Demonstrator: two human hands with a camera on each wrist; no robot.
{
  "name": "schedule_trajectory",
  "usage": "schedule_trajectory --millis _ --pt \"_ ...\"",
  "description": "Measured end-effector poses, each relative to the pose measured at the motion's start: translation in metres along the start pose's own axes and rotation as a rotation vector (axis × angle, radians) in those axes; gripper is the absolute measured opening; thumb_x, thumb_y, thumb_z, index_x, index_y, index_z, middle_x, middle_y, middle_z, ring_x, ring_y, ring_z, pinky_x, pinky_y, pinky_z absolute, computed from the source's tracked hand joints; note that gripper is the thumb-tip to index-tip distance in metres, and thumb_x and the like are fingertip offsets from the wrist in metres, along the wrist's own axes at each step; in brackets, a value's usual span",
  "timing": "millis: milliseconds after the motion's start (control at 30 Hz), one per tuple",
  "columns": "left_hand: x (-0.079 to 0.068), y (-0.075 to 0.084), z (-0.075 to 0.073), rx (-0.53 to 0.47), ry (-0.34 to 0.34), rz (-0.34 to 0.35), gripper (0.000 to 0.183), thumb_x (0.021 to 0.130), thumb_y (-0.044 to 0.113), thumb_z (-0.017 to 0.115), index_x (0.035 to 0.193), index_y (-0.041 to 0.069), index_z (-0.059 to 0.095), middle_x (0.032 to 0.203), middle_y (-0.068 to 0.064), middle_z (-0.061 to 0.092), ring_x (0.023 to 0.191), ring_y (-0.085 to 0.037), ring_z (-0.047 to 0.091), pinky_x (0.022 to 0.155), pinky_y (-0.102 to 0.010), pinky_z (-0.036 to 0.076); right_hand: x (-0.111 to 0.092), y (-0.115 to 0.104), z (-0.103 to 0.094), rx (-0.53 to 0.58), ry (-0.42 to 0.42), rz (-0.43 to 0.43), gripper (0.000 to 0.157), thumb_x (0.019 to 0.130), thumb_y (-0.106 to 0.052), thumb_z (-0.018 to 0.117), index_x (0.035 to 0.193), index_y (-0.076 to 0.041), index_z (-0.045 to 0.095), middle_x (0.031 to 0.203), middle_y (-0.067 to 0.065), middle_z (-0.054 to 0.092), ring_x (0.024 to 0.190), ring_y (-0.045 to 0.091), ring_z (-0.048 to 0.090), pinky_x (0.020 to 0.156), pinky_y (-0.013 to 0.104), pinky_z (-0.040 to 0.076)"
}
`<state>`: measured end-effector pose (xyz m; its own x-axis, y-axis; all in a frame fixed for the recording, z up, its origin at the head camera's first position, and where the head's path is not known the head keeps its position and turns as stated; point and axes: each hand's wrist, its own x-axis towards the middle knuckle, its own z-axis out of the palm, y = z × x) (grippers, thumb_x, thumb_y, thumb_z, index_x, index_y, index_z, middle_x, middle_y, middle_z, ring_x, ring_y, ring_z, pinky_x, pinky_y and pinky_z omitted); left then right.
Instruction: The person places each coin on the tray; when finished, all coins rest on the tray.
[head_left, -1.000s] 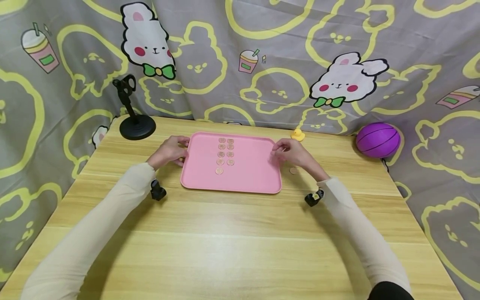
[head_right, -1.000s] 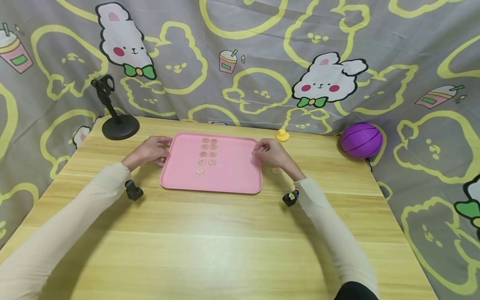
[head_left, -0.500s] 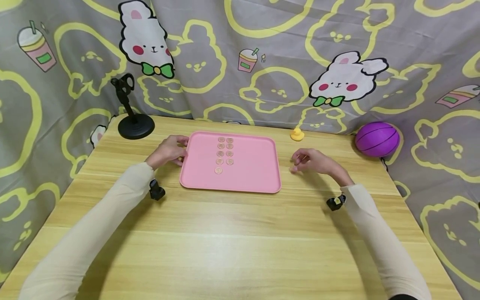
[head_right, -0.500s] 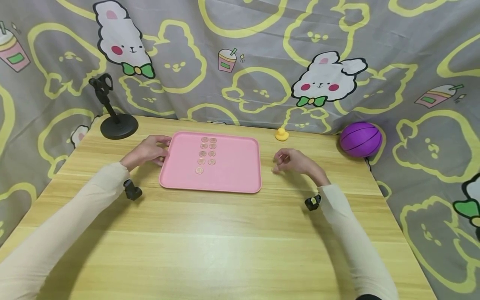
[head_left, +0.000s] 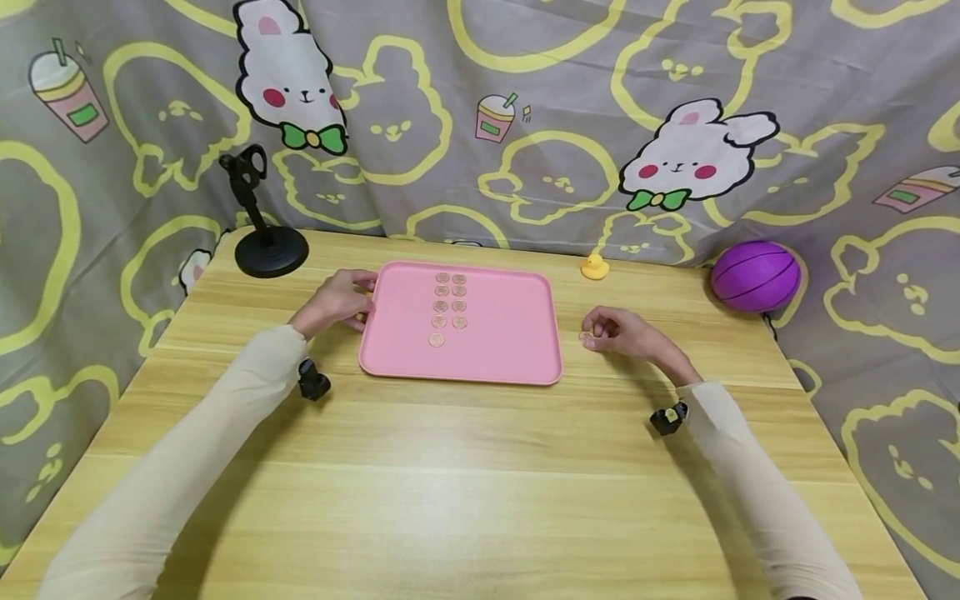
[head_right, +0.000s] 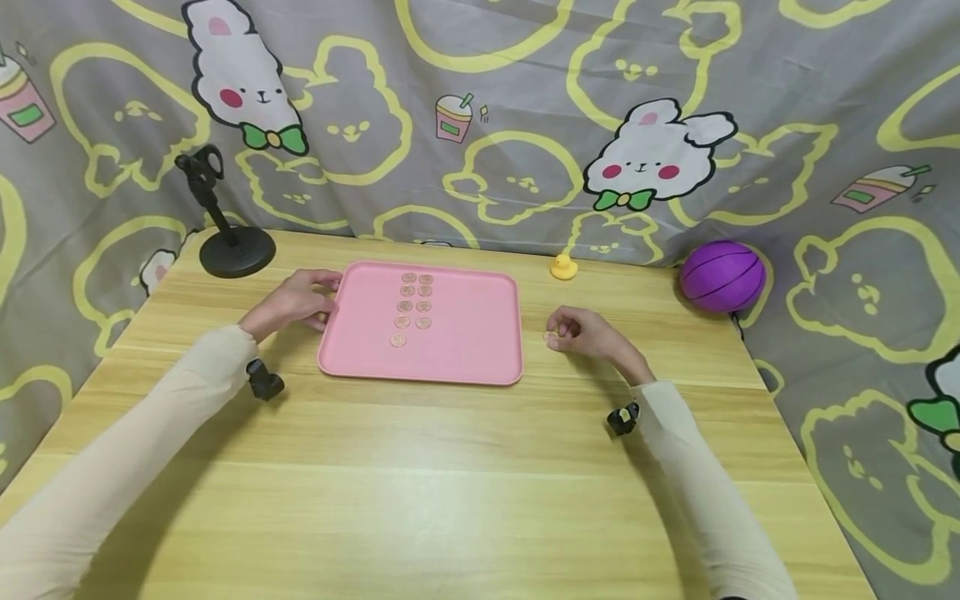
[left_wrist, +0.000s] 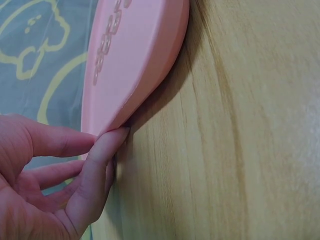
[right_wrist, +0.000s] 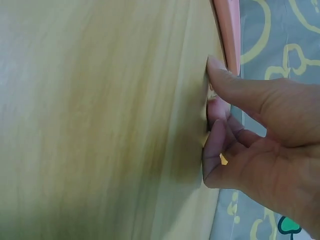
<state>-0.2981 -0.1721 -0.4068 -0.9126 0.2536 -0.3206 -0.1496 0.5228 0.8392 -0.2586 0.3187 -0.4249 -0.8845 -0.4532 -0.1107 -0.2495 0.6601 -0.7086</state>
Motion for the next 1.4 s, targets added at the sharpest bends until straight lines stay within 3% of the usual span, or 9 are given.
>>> schedule_trajectory --millis 233,433,567,667,800,967,1100,1300,1400 --pt "0.0 -0.001 -0.001 -0.017 -0.011 0.021 0.069 0.093 -0.007 0.056 0.159 -0.006 0.035 0.149 -0.029 0.044 0.082 -0.02 0.066 0.067 -0.03 0.066 0.002 -0.004 -0.001 -0.041 0.02 0.014 0.014 0.095 0.001 0.073 0.104 0.006 0.064 0.093 0.018 0.062 0.085 0.021 0.052 0.072 0.02 0.043" --pt "0.001 -0.003 -0.001 -0.031 -0.015 0.017 0.069 0.093 -0.008 0.056 0.159 -0.006 0.035 0.149 -0.029 0.044 0.078 -0.017 0.065 0.065 -0.028 0.065 0.005 -0.012 -0.003 -0.074 0.113 0.109 0.01 0.095 0.0 0.074 0.098 0.008 0.069 0.091 0.02 0.07 0.079 0.016 0.062 0.067 0.015 0.052" --pt "0.003 -0.003 -0.001 -0.039 -0.012 0.016 0.069 0.093 -0.008 0.056 0.158 -0.007 0.036 0.147 -0.029 0.044 0.079 -0.018 0.065 0.065 -0.028 0.065 0.01 -0.023 -0.004 0.077 0.142 0.162 0.019 0.098 -0.003 0.071 0.11 0.012 0.067 0.094 0.026 0.073 0.076 0.014 0.07 0.071 0.026 0.064" --pt "0.002 -0.003 -0.001 -0.04 -0.007 0.013 0.069 0.092 -0.008 0.056 0.158 -0.007 0.036 0.147 -0.029 0.044 0.081 -0.019 0.065 0.066 -0.028 0.065 0.018 -0.033 0.0 0.209 0.156 0.156 0.025 0.099 -0.004 0.07 0.116 0.013 0.063 0.097 0.029 0.075 0.075 0.013 0.073 0.077 0.034 0.066" --pt "0.001 -0.003 0.0 -0.032 0.016 0.013 0.067 0.092 -0.008 0.057 0.157 -0.007 0.038 0.146 -0.029 0.047 0.082 -0.019 0.066 0.066 -0.028 0.065 0.03 -0.045 0.012 0.318 0.163 0.132 0.025 0.099 -0.001 0.07 0.117 0.015 0.063 0.096 0.026 0.076 0.075 0.014 0.075 0.077 0.036 0.067" --pt "0.001 -0.003 0.002 -0.036 0.043 0.014 0.065 0.092 -0.009 0.057 0.154 -0.009 0.041 0.145 -0.029 0.049 0.082 -0.019 0.067 0.065 -0.029 0.065 0.044 -0.062 0.032 0.396 0.131 0.132 0.026 0.098 0.001 0.07 0.12 0.014 0.066 0.1 0.024 0.077 0.079 0.015 0.076 0.079 0.034 0.066" --pt "0.003 0.0 0.006 -0.049 0.047 0.012 0.064 0.092 -0.009 0.057 0.154 -0.009 0.042 0.145 -0.029 0.049 0.085 -0.021 0.067 0.065 -0.029 0.065 0.055 -0.074 0.048 0.38 0.096 0.116 0.023 0.097 0.004 0.069 0.117 0.016 0.067 0.102 0.026 0.076 0.079 0.013 0.075 0.079 0.029 0.065" --pt "0.007 0.004 0.011 -0.039 0.058 0.009 0.063 0.091 -0.01 0.056 0.154 -0.008 0.043 0.144 -0.027 0.05 0.087 -0.024 0.068 0.066 -0.029 0.065 0.069 -0.09 0.071 0.477 0.006 0.138 0.019 0.098 0.006 0.067 0.113 0.018 0.066 0.1 0.03 0.075 0.074 0.02 0.077 0.077 0.037 0.067" --pt "0.007 0.005 0.012 -0.033 0.056 0.01 0.064 0.092 -0.009 0.056 0.154 -0.008 0.043 0.144 -0.028 0.05 0.087 -0.024 0.068 0.066 -0.029 0.066 0.075 -0.097 0.082 0.5 0.001 0.164 0.017 0.098 0.005 0.067 0.111 0.016 0.067 0.096 0.028 0.076 0.07 0.021 0.077 0.074 0.038 0.067"
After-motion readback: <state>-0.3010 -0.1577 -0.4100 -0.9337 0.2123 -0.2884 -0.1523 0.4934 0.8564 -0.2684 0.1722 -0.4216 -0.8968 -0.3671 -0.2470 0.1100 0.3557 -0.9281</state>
